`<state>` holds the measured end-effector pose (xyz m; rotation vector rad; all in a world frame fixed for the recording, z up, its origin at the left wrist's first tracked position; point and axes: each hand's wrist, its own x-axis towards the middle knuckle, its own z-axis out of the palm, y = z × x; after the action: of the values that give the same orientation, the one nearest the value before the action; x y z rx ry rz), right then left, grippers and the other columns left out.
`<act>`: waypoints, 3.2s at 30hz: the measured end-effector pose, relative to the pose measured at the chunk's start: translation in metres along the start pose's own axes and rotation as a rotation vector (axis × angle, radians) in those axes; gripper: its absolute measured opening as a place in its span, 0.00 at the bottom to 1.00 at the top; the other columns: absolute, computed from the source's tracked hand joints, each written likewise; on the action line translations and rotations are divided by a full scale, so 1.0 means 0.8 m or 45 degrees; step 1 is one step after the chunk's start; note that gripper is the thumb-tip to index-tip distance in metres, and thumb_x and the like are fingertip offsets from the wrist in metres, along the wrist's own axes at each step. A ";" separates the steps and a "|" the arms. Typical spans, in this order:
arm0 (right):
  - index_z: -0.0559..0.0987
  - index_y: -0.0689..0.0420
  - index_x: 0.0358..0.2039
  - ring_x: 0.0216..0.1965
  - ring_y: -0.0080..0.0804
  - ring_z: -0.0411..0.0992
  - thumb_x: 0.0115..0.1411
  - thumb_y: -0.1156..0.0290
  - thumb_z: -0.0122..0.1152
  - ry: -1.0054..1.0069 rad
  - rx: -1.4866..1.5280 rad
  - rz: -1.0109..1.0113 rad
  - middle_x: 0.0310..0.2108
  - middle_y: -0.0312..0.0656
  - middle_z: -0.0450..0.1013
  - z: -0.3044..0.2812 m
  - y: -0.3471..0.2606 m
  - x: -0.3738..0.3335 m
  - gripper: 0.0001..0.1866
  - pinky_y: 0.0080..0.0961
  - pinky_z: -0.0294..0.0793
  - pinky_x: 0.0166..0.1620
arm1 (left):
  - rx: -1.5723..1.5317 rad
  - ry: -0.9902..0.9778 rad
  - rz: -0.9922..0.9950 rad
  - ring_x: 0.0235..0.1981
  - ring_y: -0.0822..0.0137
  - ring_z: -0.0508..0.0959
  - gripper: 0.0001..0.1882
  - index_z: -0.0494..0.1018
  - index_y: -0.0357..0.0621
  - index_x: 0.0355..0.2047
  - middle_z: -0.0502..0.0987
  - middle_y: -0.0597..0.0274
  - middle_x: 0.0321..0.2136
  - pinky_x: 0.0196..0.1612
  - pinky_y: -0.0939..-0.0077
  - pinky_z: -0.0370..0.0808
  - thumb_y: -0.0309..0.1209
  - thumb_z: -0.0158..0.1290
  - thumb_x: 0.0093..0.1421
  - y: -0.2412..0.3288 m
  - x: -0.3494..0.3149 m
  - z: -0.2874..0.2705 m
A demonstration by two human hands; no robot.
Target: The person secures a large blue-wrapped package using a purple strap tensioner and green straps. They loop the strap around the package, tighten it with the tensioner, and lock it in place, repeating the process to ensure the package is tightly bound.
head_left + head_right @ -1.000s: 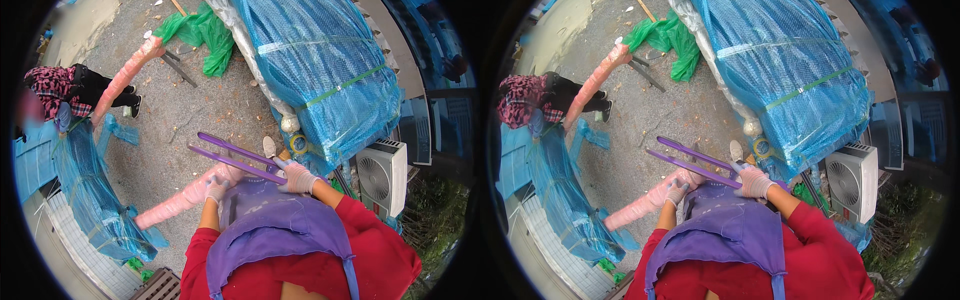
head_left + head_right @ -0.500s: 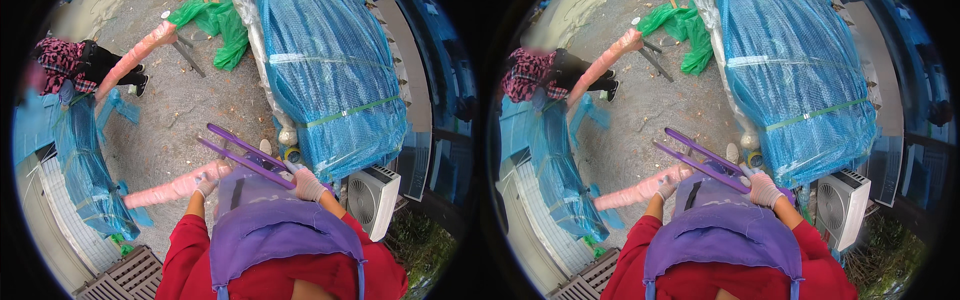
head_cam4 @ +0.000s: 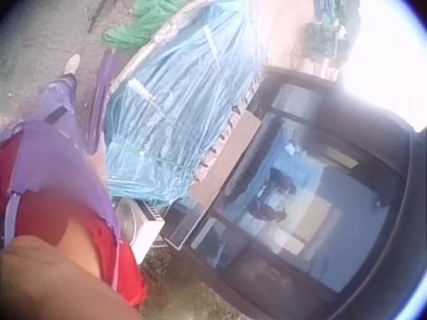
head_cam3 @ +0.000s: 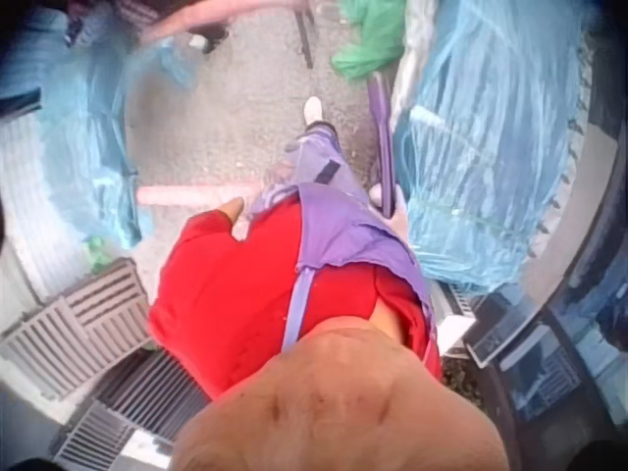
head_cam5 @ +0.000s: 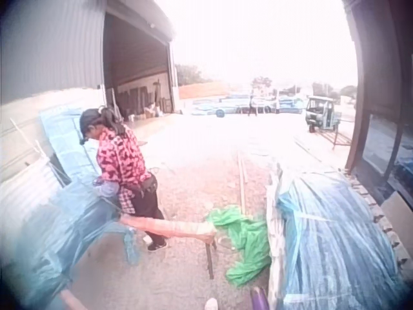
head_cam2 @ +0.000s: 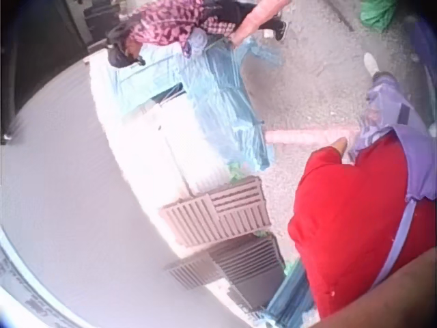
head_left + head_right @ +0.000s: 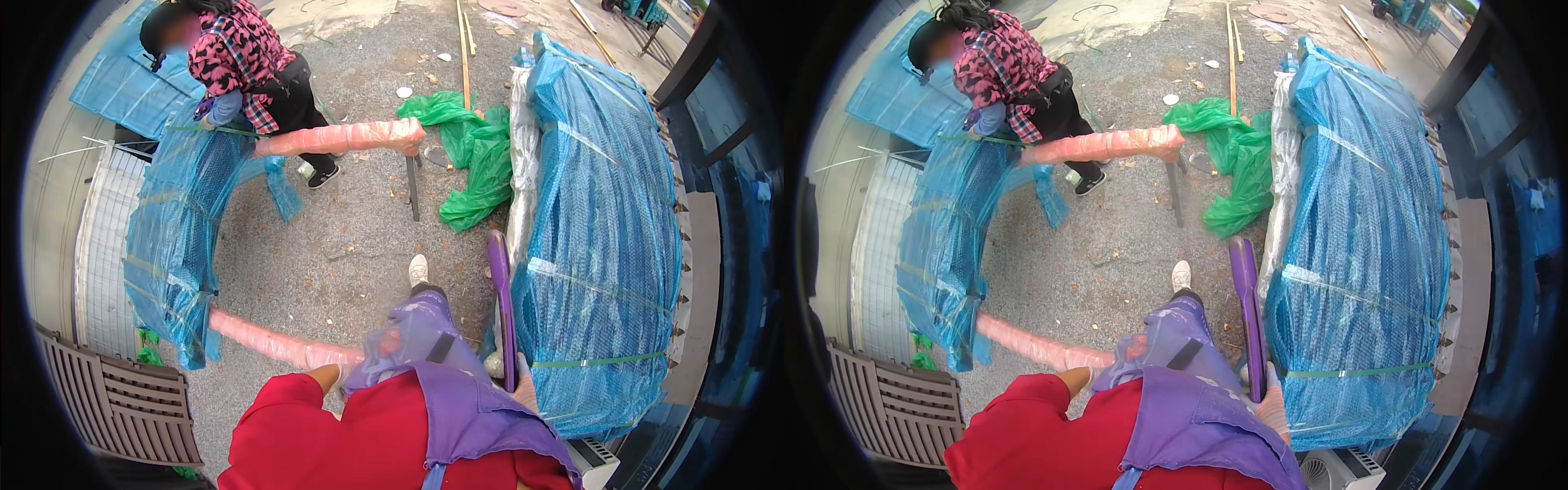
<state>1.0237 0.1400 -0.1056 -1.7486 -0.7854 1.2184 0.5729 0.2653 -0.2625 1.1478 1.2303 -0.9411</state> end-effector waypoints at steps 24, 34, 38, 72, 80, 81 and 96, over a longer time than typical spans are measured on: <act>0.59 0.60 0.64 0.49 0.51 0.70 0.37 0.62 0.77 -1.169 -0.700 -0.424 0.47 0.58 0.69 0.316 -0.303 0.557 0.54 0.38 0.71 0.54 | -0.860 0.791 1.367 0.55 0.61 0.72 0.25 0.64 0.49 0.62 0.69 0.54 0.57 0.58 0.70 0.68 0.42 0.48 0.67 0.163 -0.112 -0.423; 0.58 0.59 0.65 0.51 0.61 0.69 0.40 0.52 0.74 -1.694 -1.208 -1.008 0.49 0.65 0.69 0.562 -0.443 0.560 0.55 0.43 0.70 0.54 | -1.635 1.095 1.121 0.57 0.64 0.71 0.26 0.63 0.43 0.63 0.74 0.56 0.52 0.60 0.70 0.65 0.45 0.44 0.70 0.117 -0.205 -0.431; 0.57 0.58 0.66 0.51 0.61 0.69 0.40 0.51 0.75 -1.741 -1.314 -1.082 0.48 0.66 0.69 0.688 -0.472 0.516 0.56 0.44 0.71 0.53 | -1.592 1.246 1.150 0.59 0.63 0.69 0.28 0.65 0.41 0.61 0.73 0.55 0.56 0.63 0.70 0.62 0.46 0.47 0.68 0.030 -0.204 -0.462; 0.54 0.44 0.69 0.53 0.55 0.69 0.45 0.55 0.71 -1.916 -1.302 -0.836 0.51 0.58 0.68 1.205 -0.597 0.409 0.53 0.41 0.70 0.54 | -2.323 1.319 1.102 0.49 0.58 0.77 0.35 0.64 0.37 0.60 0.75 0.50 0.49 0.51 0.66 0.73 0.51 0.54 0.62 -0.391 -0.332 -0.661; 0.56 0.42 0.68 0.52 0.53 0.70 0.42 0.60 0.71 -1.665 -1.411 -0.761 0.51 0.54 0.69 1.055 -0.532 0.410 0.52 0.42 0.71 0.53 | -1.362 0.741 0.854 0.49 0.59 0.77 0.33 0.64 0.36 0.59 0.76 0.50 0.48 0.52 0.68 0.73 0.48 0.54 0.62 -0.419 -0.276 -0.697; 0.56 0.43 0.69 0.52 0.53 0.70 0.42 0.60 0.71 -1.621 -1.400 -0.722 0.51 0.54 0.69 1.032 -0.515 0.409 0.52 0.42 0.71 0.53 | -1.200 0.695 0.810 0.49 0.59 0.77 0.33 0.65 0.36 0.59 0.76 0.50 0.48 0.52 0.68 0.73 0.48 0.54 0.62 -0.420 -0.266 -0.700; 0.55 0.51 0.68 0.37 0.46 0.78 0.48 0.67 0.65 -1.022 -0.880 -0.047 0.37 0.53 0.78 0.620 -0.424 0.412 0.47 0.37 0.78 0.41 | -0.455 0.631 0.781 0.47 0.59 0.77 0.28 0.69 0.37 0.56 0.77 0.48 0.47 0.50 0.69 0.72 0.44 0.53 0.62 -0.216 -0.169 -0.713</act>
<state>0.6550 0.7124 -0.0245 -1.7024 -1.8730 1.7848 0.2703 0.7810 -0.1365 1.3873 1.2470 0.0319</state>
